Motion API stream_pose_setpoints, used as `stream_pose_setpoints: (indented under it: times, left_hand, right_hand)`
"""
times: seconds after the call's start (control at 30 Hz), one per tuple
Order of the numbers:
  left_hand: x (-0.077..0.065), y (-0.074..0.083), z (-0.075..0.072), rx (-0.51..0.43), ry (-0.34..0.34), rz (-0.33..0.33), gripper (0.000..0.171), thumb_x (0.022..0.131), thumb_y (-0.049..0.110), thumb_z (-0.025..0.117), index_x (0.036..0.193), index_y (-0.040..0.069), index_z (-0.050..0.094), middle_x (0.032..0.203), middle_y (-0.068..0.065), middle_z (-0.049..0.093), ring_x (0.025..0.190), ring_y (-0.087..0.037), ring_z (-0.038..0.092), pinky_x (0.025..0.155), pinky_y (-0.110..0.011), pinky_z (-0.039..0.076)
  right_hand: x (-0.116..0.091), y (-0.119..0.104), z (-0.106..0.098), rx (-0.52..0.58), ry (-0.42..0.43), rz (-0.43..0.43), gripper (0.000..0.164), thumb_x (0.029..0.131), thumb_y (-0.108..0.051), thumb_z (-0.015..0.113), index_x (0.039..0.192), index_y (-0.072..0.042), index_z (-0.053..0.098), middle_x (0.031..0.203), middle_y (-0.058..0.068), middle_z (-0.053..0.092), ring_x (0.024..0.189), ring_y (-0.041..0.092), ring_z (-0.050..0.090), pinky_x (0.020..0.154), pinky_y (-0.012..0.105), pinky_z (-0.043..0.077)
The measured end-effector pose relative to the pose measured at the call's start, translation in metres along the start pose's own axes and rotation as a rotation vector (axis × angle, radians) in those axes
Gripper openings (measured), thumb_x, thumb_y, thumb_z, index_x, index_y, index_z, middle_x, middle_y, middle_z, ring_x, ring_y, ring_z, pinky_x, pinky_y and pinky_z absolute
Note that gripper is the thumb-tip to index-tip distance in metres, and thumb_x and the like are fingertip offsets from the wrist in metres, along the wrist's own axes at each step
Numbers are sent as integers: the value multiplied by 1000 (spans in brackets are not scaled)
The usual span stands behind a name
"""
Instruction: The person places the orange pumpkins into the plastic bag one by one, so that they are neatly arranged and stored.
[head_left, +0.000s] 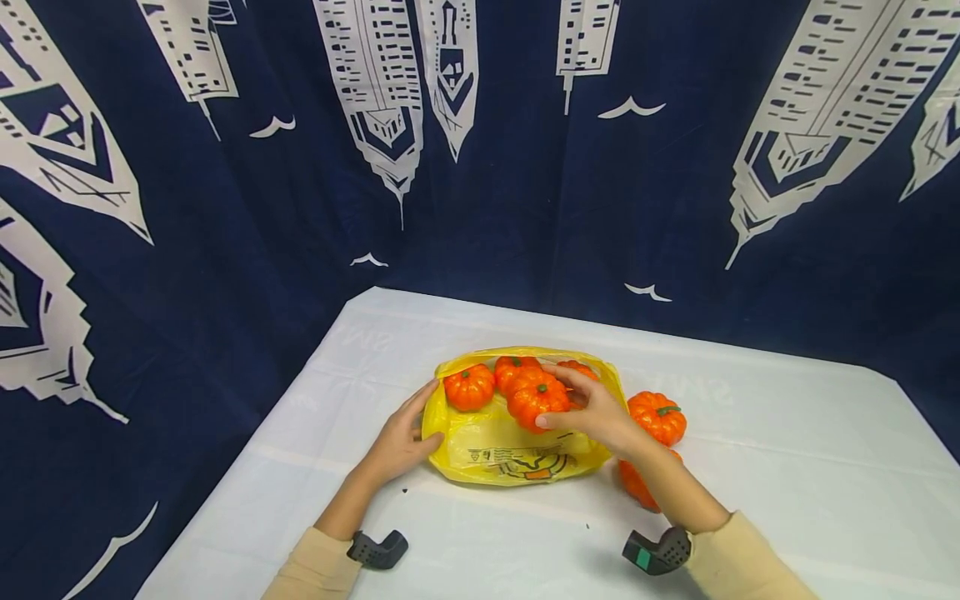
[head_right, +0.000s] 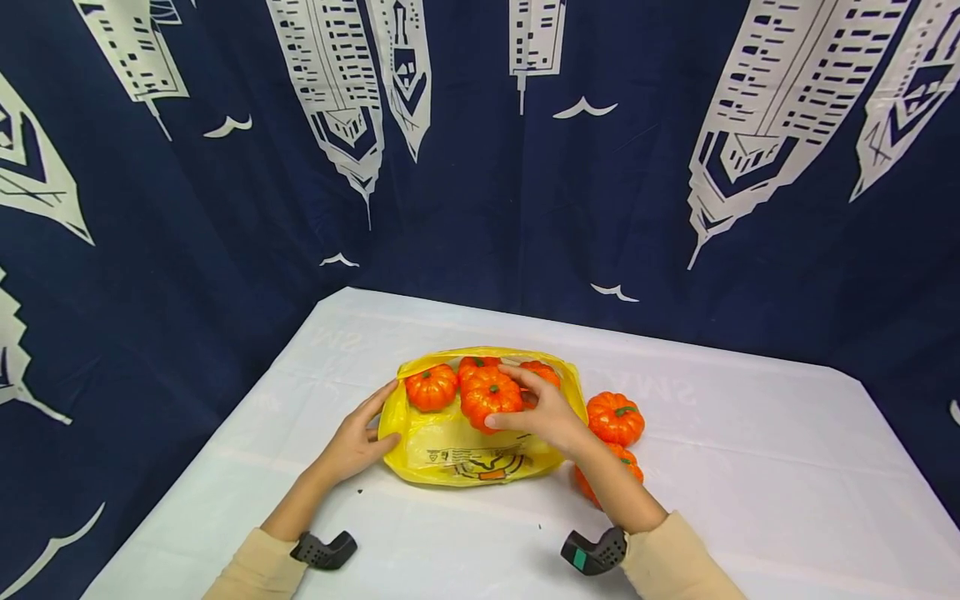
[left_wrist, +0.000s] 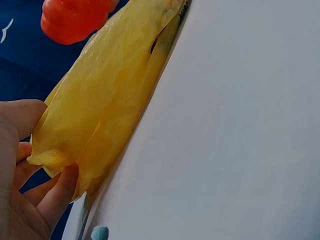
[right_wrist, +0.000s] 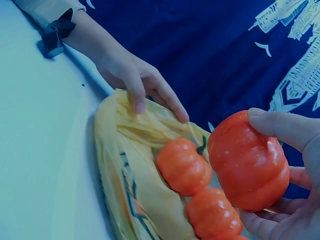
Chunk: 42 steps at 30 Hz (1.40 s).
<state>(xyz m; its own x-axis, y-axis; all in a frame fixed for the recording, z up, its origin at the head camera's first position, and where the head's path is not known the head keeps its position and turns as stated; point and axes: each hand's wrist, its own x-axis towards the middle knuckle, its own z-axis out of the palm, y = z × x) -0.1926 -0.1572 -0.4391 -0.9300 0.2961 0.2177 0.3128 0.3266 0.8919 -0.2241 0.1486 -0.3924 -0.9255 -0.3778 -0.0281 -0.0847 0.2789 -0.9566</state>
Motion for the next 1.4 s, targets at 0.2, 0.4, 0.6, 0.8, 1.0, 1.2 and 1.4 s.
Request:
stream_pose_setpoints:
  times: [0.2, 0.4, 0.6, 0.8, 1.0, 1.2, 1.4]
  left_hand:
    - [0, 3, -2, 17, -12, 23, 76, 84, -9, 63, 151, -4, 27, 156, -24, 21, 134, -43, 37, 85, -32, 57]
    - [1, 3, -1, 13, -10, 23, 77, 85, -9, 63, 151, -4, 26, 157, -24, 21, 135, -42, 36, 86, -33, 57]
    - [1, 2, -1, 6, -11, 28, 76, 85, -9, 63, 151, -4, 26, 157, -24, 21, 133, -43, 38, 85, -33, 57]
    - [2, 2, -1, 13, -14, 32, 76, 85, -9, 63, 151, -4, 26, 156, -25, 21, 133, -43, 39, 85, -33, 57]
    - [1, 3, -2, 19, -15, 23, 76, 85, -9, 63, 151, -4, 26, 156, -25, 21, 132, -43, 40, 84, -32, 57]
    - [0, 2, -2, 19, -17, 29, 76, 85, -8, 63, 151, -4, 26, 156, -25, 21, 133, -42, 39, 85, -32, 57]
    - [1, 0, -2, 3, -19, 44, 76, 84, -9, 62, 151, -4, 26, 156, -26, 21, 132, -43, 40, 85, -33, 57]
  right_hand:
    - [4, 3, 15, 15, -12, 17, 79, 79, -17, 82, 147, -8, 43, 139, 20, 50, 117, 33, 56, 97, 40, 52]
    - [8, 4, 28, 2, -16, 9, 77, 79, -18, 82, 146, -8, 45, 139, 19, 50, 120, 35, 52, 97, 41, 52]
    - [11, 11, 42, 42, -33, 6, 75, 80, -16, 81, 145, -7, 46, 140, 17, 50, 117, 33, 54, 95, 38, 53]
    - [14, 20, 56, 75, -51, -34, 74, 80, -14, 80, 145, -5, 45, 140, 18, 49, 118, 33, 55, 98, 41, 51]
    - [17, 29, 68, 116, -52, -40, 76, 79, -15, 81, 145, -6, 45, 138, 17, 52, 118, 32, 55, 96, 37, 52]
    - [18, 33, 75, 147, -65, -47, 75, 80, -13, 80, 145, -5, 44, 140, 18, 50, 119, 33, 55, 98, 38, 51]
    - [18, 34, 83, 150, -40, -28, 75, 80, -13, 80, 145, -7, 44, 141, 16, 49, 123, 32, 51, 102, 42, 47]
